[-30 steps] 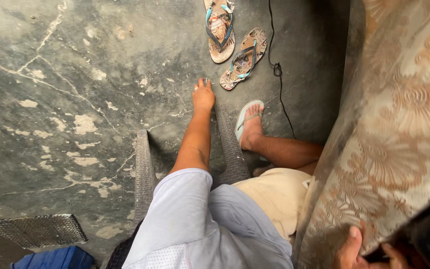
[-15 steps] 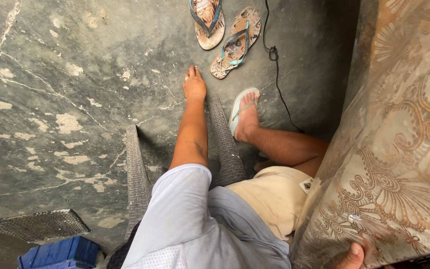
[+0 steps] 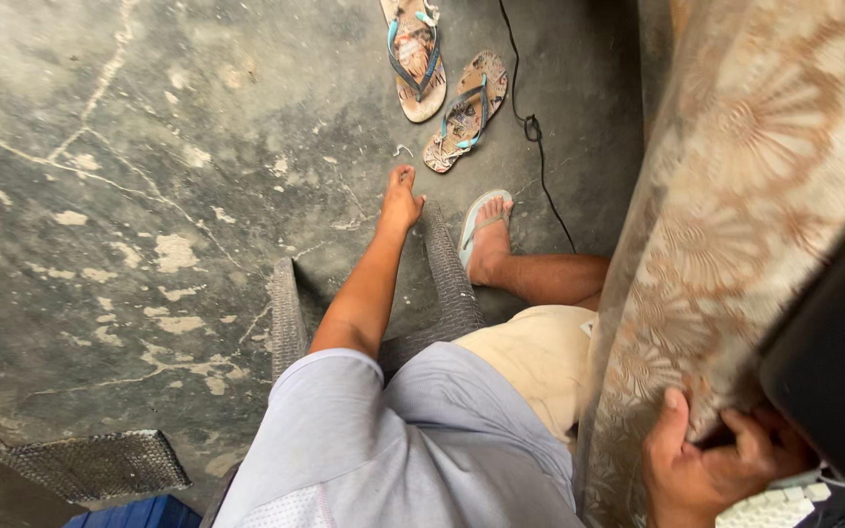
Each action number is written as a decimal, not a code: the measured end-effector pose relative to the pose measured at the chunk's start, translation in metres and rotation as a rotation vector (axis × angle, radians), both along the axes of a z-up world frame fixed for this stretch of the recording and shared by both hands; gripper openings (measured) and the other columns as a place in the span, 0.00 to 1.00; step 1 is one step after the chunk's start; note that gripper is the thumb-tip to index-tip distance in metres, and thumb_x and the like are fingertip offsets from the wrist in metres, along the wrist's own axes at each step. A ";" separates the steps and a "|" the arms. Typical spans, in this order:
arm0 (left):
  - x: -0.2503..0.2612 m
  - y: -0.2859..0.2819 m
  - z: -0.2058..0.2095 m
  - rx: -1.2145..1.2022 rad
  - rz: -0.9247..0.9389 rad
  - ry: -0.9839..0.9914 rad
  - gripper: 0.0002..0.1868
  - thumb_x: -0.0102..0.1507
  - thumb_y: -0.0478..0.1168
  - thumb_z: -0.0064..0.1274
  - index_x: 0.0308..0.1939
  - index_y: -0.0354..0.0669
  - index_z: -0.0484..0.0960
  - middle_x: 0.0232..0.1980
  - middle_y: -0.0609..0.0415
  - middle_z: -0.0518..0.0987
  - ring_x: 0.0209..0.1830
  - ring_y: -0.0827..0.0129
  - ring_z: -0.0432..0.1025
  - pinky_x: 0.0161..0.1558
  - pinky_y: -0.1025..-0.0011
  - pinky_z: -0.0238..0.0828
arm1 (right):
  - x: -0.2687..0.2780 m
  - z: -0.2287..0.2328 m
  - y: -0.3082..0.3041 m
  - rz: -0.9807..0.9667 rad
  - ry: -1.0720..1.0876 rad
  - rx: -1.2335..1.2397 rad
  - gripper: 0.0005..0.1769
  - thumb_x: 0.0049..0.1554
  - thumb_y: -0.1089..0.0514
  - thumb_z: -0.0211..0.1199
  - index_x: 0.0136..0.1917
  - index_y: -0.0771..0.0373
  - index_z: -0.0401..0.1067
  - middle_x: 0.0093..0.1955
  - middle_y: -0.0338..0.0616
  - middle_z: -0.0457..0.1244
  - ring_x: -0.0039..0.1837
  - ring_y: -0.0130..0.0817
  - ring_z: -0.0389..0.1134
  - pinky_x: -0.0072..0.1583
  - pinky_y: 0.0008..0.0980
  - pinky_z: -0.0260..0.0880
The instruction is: The person opens the lid of a printer and brushes dust off the printer, laptop, and keyboards with a brush. They then gather and tie loose cables together with a fastener, reposition the keyboard and mouse, and brush the laptop screen after the laptop powers on.
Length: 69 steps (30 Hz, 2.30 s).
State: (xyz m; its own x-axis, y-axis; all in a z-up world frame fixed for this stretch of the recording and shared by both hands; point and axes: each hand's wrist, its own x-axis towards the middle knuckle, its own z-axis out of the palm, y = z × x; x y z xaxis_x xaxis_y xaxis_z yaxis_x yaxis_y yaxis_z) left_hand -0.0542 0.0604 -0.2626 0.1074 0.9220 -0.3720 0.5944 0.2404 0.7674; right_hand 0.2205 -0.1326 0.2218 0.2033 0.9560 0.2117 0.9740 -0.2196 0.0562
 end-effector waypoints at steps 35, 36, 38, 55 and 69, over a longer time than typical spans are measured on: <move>0.029 0.034 -0.069 -0.387 0.404 0.243 0.25 0.73 0.54 0.36 0.71 0.49 0.65 0.69 0.38 0.71 0.66 0.40 0.68 0.65 0.52 0.63 | 0.029 -0.020 -0.065 -0.166 0.260 0.072 0.31 0.65 0.49 0.70 0.55 0.76 0.54 0.63 0.58 0.62 0.64 0.44 0.68 0.67 0.31 0.67; 0.028 0.032 -0.071 -0.331 0.394 0.244 0.25 0.74 0.54 0.35 0.71 0.48 0.65 0.69 0.37 0.71 0.66 0.40 0.68 0.65 0.52 0.64 | 0.029 -0.021 -0.063 -0.154 0.251 0.080 0.31 0.65 0.49 0.70 0.55 0.76 0.54 0.63 0.58 0.62 0.63 0.44 0.68 0.67 0.32 0.67; 0.029 0.040 -0.074 -0.347 0.426 0.235 0.24 0.73 0.53 0.34 0.69 0.48 0.67 0.69 0.39 0.71 0.65 0.39 0.67 0.64 0.52 0.63 | 0.034 -0.026 -0.053 -0.112 0.220 0.107 0.31 0.65 0.49 0.70 0.54 0.75 0.54 0.62 0.58 0.62 0.63 0.45 0.68 0.66 0.32 0.67; 0.023 -0.012 0.070 -0.005 0.152 -0.267 0.39 0.59 0.31 0.64 0.73 0.42 0.66 0.74 0.52 0.63 0.62 0.63 0.72 0.62 0.66 0.73 | -0.005 -0.001 0.016 0.088 0.078 0.080 0.27 0.58 0.52 0.76 0.60 0.63 0.63 0.62 0.55 0.58 0.68 0.54 0.56 0.69 0.56 0.56; 0.057 -0.117 0.459 0.899 -0.491 -0.481 0.36 0.60 0.35 0.69 0.70 0.35 0.69 0.71 0.45 0.65 0.70 0.49 0.66 0.68 0.58 0.69 | -0.058 0.080 -0.015 0.310 0.795 0.493 0.28 0.62 0.53 0.68 0.69 0.68 0.65 0.64 0.57 0.64 0.60 0.45 0.70 0.60 0.37 0.75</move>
